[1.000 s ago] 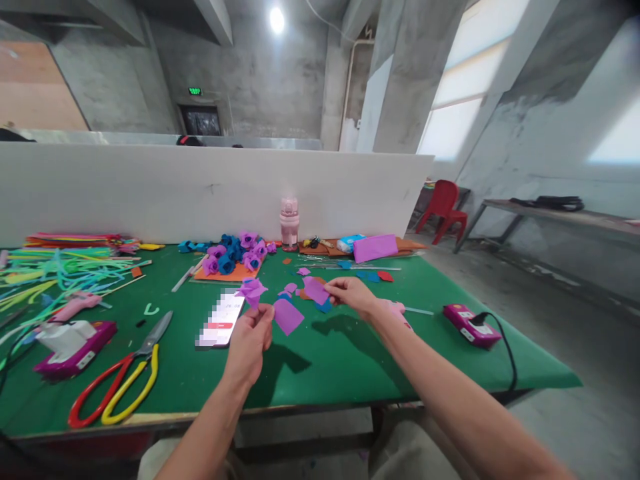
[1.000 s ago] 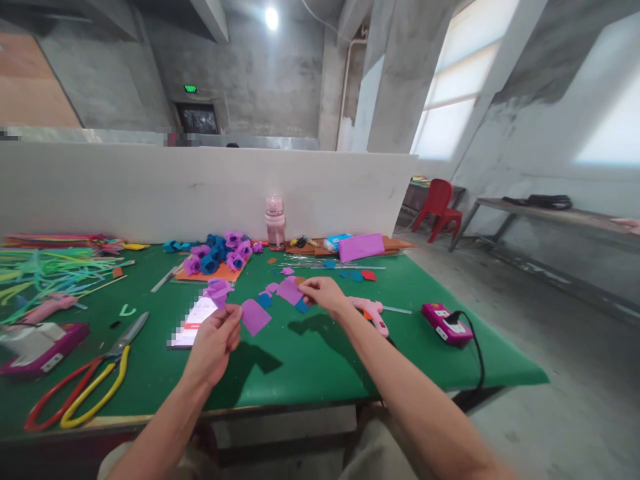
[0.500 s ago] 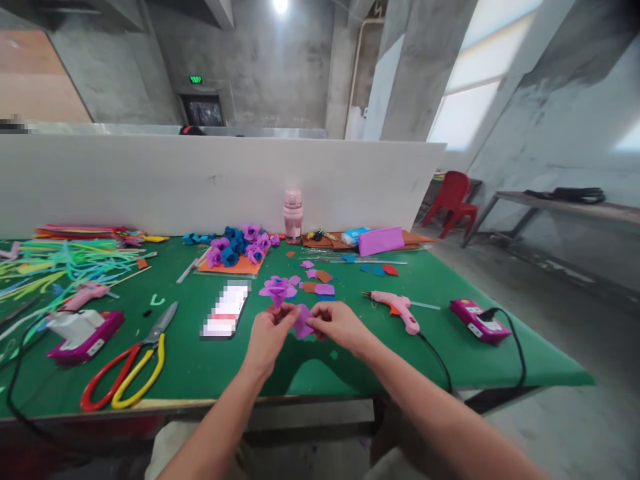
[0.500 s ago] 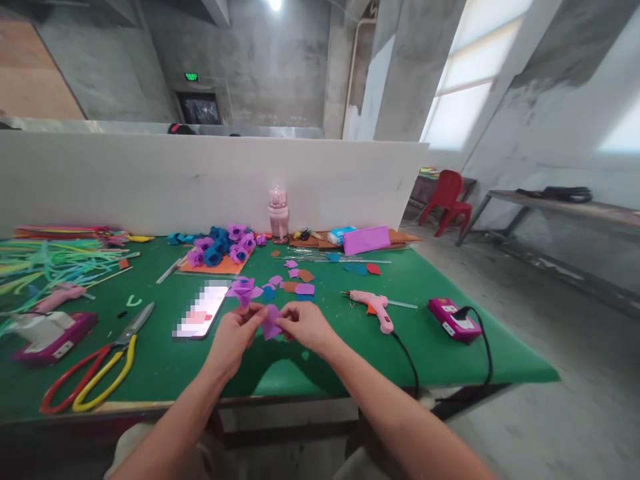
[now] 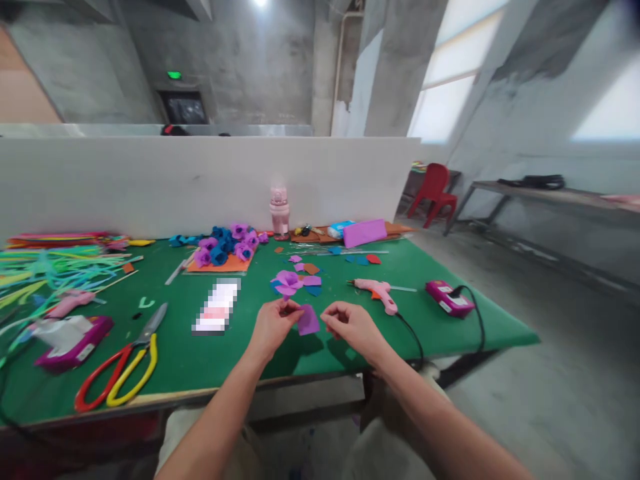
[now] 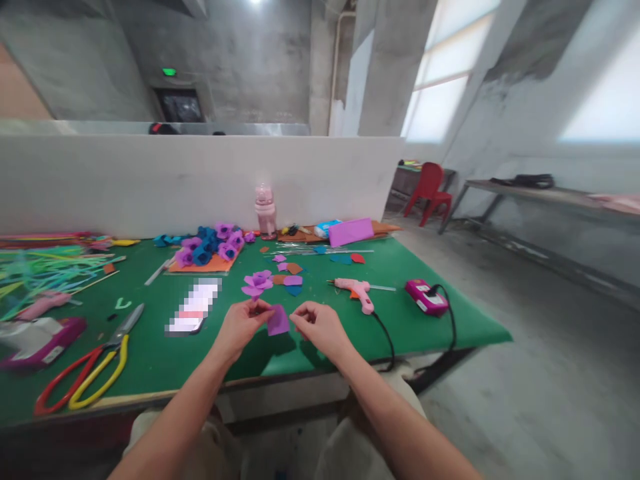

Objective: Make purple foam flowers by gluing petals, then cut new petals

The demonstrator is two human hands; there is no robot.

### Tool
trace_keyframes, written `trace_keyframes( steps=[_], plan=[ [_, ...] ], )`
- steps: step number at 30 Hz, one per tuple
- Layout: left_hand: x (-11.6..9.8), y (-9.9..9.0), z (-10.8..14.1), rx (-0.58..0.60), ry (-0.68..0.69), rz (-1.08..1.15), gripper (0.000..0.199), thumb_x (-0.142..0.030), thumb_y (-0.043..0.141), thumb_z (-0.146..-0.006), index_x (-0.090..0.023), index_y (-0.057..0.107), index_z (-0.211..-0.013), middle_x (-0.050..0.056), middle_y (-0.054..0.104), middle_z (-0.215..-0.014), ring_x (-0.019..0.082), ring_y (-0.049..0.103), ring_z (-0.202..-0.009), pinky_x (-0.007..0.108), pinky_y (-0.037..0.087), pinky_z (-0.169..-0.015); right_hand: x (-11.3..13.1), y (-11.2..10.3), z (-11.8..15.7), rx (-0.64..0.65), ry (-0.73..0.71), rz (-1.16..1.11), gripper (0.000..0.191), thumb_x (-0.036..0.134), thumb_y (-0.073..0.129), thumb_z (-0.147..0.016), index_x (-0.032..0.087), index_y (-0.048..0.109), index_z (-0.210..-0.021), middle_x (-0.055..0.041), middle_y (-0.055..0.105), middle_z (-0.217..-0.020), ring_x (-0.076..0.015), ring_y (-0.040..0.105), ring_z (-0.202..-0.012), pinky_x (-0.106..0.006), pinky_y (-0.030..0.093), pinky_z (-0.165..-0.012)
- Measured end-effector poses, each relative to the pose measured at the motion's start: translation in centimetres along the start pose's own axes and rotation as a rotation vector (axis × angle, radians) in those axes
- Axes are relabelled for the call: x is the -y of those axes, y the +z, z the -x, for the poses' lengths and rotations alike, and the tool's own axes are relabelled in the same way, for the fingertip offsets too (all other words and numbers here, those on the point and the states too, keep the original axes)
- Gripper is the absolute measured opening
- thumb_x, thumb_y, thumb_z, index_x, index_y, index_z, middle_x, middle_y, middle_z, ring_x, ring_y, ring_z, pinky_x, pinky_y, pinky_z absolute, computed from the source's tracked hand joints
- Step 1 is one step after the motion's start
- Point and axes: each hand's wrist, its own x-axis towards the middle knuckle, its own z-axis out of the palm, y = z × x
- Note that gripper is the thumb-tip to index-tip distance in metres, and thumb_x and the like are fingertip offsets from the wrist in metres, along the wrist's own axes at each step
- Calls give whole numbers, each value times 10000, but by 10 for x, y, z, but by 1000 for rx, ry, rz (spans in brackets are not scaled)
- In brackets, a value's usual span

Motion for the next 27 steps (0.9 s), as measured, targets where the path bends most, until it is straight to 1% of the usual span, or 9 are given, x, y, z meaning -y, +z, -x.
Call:
trace_keyframes(
  steps=[2,5,8,10,15,19,21,25,27],
  plan=[
    [1,-1,-2,20,-26,-74,151,-303,635,-663,-158,677,-674,26,675,-644,173,600,-634,250,421,-608,-5,-29,4,-189,-68,190,214,396,571,-752,198,592,-671,-6,619,-590,-133,527,-505,-242,405,-512],
    [7,-2,-7,65,-58,-178,147,-301,642,-639,-157,672,-643,18,655,-596,161,563,-579,243,379,-558,-20,-84,6,-456,-26,489,292,378,462,-825,190,627,-675,-32,654,-623,-156,580,-577,-249,408,-587],
    [15,-2,-10,72,-54,-213,145,-304,633,-633,-162,663,-619,15,642,-575,155,544,-559,238,351,-537,-41,-127,1,-462,174,740,389,384,349,-880,182,664,-773,-61,695,-748,-172,617,-682,-245,396,-612],
    [18,0,-10,60,-50,-225,144,-301,627,-632,-163,661,-608,17,640,-575,156,546,-567,240,345,-539,-53,-139,-9,-383,220,768,342,414,445,-827,175,659,-709,-68,695,-733,-186,624,-690,-244,388,-595],
    [24,4,-14,24,-85,-264,118,-272,625,-625,-164,653,-587,1,594,-529,143,518,-547,242,332,-533,-67,-136,-41,-202,248,806,190,342,632,-654,195,573,-549,-12,620,-531,-170,573,-531,-242,330,-501],
    [28,5,-15,23,-113,-246,97,-245,623,-623,-160,652,-586,8,612,-552,142,526,-554,241,344,-529,-65,-134,-50,-130,254,812,224,262,620,-654,210,476,-491,-22,582,-470,-154,533,-461,-253,323,-466],
    [31,6,-15,30,-118,-234,97,-240,615,-634,-158,655,-601,9,618,-562,140,529,-556,240,350,-529,-60,-132,-48,-97,266,722,218,293,574,-709,216,465,-536,-34,611,-516,-149,549,-475,-250,363,-467],
    [33,5,-14,32,-129,-230,97,-237,611,-648,-156,654,-613,6,609,-563,135,527,-548,241,350,-522,-39,-123,-36,-13,263,271,155,353,538,-742,208,488,-766,-67,679,-700,-155,608,-561,-262,461,-505],
    [32,3,-14,30,-135,-237,96,-232,613,-649,-155,653,-609,5,604,-560,136,529,-549,242,351,-521,-26,-113,-30,-123,123,159,232,346,561,-724,200,490,-889,-56,670,-725,-149,614,-594,-265,483,-556]
  ],
)
